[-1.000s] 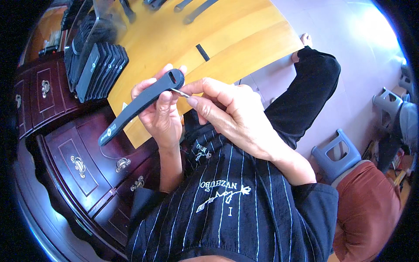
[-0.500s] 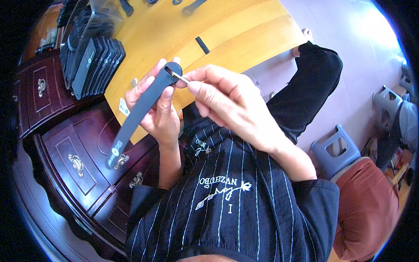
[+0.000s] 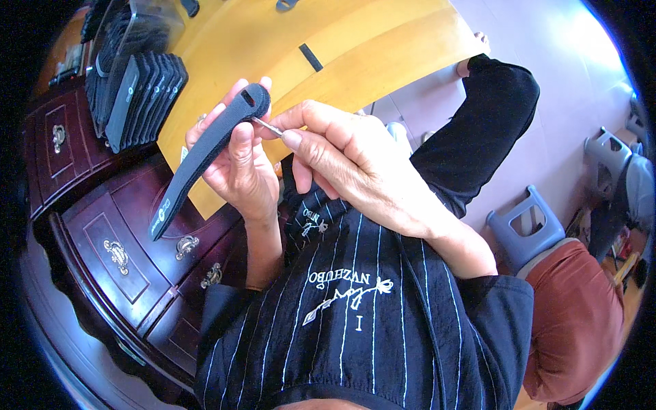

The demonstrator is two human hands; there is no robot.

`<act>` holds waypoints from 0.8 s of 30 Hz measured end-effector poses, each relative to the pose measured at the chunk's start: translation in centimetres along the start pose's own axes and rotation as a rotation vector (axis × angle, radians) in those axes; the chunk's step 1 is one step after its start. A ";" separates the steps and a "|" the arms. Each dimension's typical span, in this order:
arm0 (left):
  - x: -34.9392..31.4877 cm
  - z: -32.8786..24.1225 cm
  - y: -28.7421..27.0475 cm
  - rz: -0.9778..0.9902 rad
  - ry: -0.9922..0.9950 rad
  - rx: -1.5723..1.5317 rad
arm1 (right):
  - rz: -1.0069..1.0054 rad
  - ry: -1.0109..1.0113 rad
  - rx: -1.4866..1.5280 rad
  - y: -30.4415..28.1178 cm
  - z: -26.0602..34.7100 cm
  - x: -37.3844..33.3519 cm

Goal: The person uses a small metal tool to clean or deburr holes in textile storage straps at a workbench.

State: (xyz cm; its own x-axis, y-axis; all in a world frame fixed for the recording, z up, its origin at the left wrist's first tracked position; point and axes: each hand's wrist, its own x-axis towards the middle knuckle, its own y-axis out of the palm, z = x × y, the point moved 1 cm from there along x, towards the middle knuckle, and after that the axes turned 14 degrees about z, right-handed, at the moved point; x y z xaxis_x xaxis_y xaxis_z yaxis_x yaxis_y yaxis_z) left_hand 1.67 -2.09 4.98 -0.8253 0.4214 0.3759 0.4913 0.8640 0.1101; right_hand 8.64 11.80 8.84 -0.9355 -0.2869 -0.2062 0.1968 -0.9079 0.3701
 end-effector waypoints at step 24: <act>0.1 0.3 0.1 0.011 -0.024 0.114 | -0.103 0.007 -0.110 0.2 0.0 -0.1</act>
State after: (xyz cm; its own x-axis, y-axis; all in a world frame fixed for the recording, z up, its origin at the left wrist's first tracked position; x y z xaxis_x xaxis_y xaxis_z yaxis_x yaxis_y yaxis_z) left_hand 1.59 -1.88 4.73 -0.8272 0.4365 0.3538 0.4666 0.8844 -0.0003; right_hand 8.82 11.66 8.90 -0.9504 -0.1920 -0.2446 0.1308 -0.9605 0.2456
